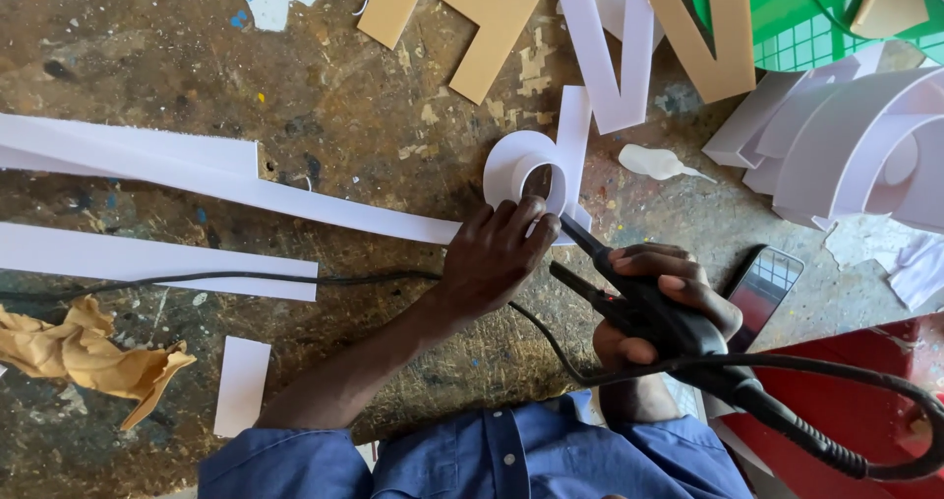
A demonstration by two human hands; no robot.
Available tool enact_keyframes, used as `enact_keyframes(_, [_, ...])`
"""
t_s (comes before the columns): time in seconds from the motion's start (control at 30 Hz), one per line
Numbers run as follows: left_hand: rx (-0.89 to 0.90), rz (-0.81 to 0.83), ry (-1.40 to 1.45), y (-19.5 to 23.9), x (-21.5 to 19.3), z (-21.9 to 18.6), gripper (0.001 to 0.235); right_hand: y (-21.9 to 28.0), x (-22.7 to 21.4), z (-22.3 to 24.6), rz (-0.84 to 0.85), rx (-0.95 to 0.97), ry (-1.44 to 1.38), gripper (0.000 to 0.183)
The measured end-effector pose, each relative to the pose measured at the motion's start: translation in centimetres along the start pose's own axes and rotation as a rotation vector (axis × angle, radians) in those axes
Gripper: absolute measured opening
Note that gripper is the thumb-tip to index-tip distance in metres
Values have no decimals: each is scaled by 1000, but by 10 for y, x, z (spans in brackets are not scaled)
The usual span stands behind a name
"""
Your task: Fabricating a 3D sign letter by heating a plastic strip with a heat gun and gluing it to the letter's edge.
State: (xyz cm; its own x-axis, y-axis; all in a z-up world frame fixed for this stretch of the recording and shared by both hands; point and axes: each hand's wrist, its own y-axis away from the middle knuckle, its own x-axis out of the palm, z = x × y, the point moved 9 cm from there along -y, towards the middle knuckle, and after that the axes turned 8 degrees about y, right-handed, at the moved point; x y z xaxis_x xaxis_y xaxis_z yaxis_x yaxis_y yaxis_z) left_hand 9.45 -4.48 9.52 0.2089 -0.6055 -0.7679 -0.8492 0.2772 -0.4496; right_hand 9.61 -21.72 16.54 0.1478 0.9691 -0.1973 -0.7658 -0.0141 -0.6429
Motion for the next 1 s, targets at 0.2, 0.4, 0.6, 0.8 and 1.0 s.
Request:
enact_keyframes(0.2, [0,7,20,-3,-4,-1,24,-1,3,6,-77,-15,12,71])
enact_keyframes(0.4, [-2,30,32,-4,-1,0,24,0,4,5,-89,-23,38,71])
enact_keyframes(0.6, [0,12,30,-3,-1,0,19,-5,6,3,-81,-66,11,70])
enact_keyframes(0.8, [15,21,42,-6,-7,-1,16,-7,9,2,-97,-75,31,68])
enact_keyframes(1.0, [-3,15,80,-8,-11,-1,14,-5,10,2,-89,-65,28,67])
